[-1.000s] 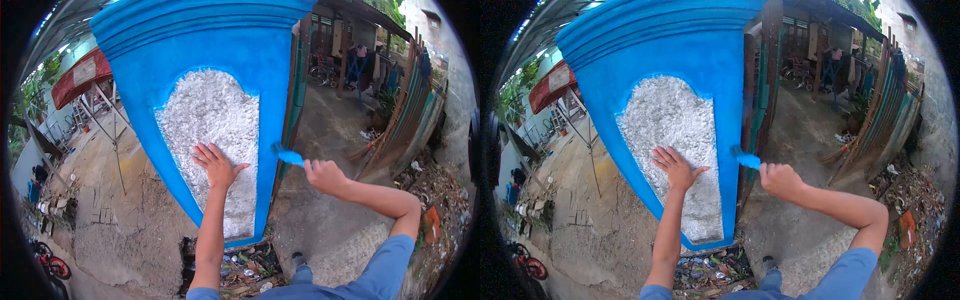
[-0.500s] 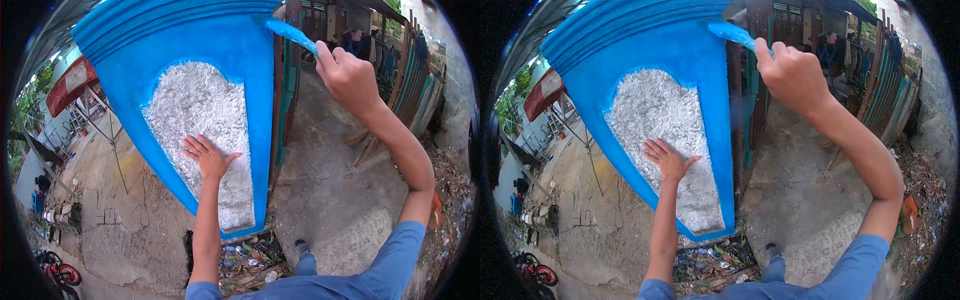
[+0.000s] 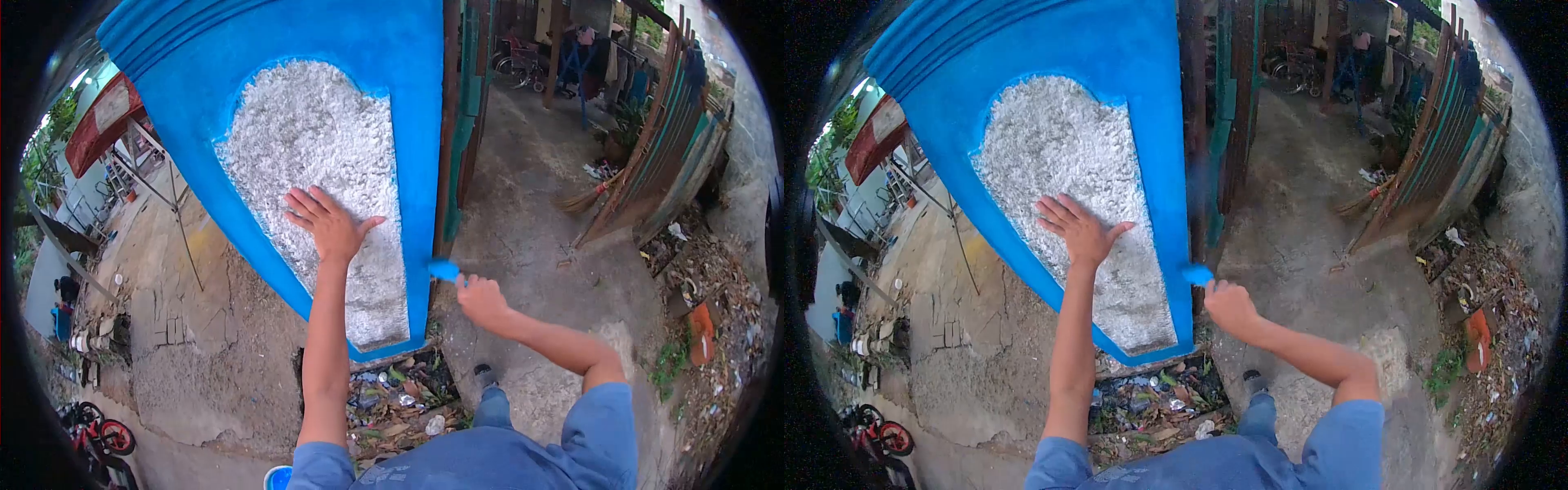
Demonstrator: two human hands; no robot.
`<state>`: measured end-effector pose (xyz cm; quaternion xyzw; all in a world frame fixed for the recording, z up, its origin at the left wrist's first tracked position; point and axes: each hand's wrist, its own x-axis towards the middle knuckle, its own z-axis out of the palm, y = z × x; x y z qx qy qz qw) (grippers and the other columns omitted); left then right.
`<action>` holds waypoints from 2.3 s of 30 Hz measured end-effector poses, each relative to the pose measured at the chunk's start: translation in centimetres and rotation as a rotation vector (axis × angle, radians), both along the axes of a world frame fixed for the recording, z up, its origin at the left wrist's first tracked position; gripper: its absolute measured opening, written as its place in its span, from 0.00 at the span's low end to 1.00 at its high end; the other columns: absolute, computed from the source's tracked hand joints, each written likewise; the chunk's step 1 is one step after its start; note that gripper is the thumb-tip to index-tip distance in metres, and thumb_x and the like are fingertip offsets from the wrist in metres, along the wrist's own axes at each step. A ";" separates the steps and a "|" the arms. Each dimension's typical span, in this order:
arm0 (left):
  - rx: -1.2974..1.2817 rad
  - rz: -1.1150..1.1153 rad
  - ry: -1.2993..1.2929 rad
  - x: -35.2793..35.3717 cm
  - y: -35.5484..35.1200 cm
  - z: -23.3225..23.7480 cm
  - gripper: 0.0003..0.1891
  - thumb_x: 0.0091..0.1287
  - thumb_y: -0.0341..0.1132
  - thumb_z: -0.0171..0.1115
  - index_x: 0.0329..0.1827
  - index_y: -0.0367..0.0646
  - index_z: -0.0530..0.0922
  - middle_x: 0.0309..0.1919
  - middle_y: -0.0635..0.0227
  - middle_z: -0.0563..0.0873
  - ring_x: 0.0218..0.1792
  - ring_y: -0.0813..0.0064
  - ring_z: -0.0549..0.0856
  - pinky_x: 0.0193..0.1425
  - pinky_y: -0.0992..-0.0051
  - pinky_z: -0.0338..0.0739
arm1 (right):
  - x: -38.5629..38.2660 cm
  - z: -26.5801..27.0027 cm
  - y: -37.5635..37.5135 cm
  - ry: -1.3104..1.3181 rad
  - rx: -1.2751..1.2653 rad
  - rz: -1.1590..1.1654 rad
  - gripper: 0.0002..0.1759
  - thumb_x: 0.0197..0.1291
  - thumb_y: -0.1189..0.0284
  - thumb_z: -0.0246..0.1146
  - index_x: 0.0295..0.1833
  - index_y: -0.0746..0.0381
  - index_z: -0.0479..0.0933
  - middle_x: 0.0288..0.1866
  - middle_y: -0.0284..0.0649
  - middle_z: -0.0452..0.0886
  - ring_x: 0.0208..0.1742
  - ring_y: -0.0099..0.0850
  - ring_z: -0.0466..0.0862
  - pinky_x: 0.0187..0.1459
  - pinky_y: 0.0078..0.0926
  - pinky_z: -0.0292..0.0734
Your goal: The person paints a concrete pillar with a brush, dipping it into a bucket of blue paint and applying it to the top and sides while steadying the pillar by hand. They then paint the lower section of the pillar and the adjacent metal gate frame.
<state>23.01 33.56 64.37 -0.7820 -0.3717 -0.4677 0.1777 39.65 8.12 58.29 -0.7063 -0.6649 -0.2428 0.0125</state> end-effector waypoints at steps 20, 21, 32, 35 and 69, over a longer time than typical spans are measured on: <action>0.052 0.021 0.028 0.3 0.7 -0.4 0.79 0.36 0.78 0.62 0.69 0.23 0.24 0.65 0.20 0.26 0.66 0.20 0.27 0.61 0.26 0.27 | -4.1 -16.3 3.5 2.575 0.165 -0.639 0.13 0.68 0.65 0.55 0.38 0.65 0.70 0.23 0.34 0.71 0.14 0.16 0.61 0.12 0.16 0.49; 0.043 0.016 0.026 0.3 0.7 -0.4 0.79 0.36 0.78 0.62 0.69 0.24 0.24 0.65 0.20 0.26 0.66 0.20 0.27 0.61 0.26 0.27 | -3.9 -15.4 4.3 2.593 0.194 -0.608 0.13 0.68 0.63 0.55 0.40 0.64 0.70 0.23 0.32 0.70 0.14 0.15 0.60 0.12 0.14 0.49; 0.041 0.019 0.045 0.3 0.9 -0.4 0.79 0.37 0.78 0.62 0.68 0.23 0.23 0.65 0.19 0.26 0.65 0.18 0.26 0.60 0.25 0.28 | -4.5 4.7 3.3 2.462 0.342 -0.159 0.17 0.70 0.60 0.53 0.43 0.66 0.71 0.21 0.30 0.66 0.15 0.12 0.58 0.13 0.11 0.48; 0.041 0.008 0.041 0.3 0.9 -0.6 0.79 0.37 0.78 0.62 0.68 0.23 0.23 0.64 0.19 0.26 0.65 0.18 0.26 0.60 0.25 0.28 | -4.6 8.8 2.5 2.294 0.422 0.103 0.20 0.70 0.58 0.52 0.43 0.67 0.72 0.21 0.32 0.68 0.18 0.15 0.62 0.17 0.14 0.52; -0.112 -0.035 0.060 -0.3 0.2 0.0 0.74 0.44 0.72 0.64 0.66 0.15 0.29 0.63 0.15 0.29 0.65 0.20 0.25 0.59 0.25 0.23 | -6.7 2.1 4.2 2.348 0.348 -0.256 0.19 0.68 0.57 0.56 0.30 0.61 0.70 0.17 0.27 0.65 0.13 0.12 0.58 0.12 0.13 0.46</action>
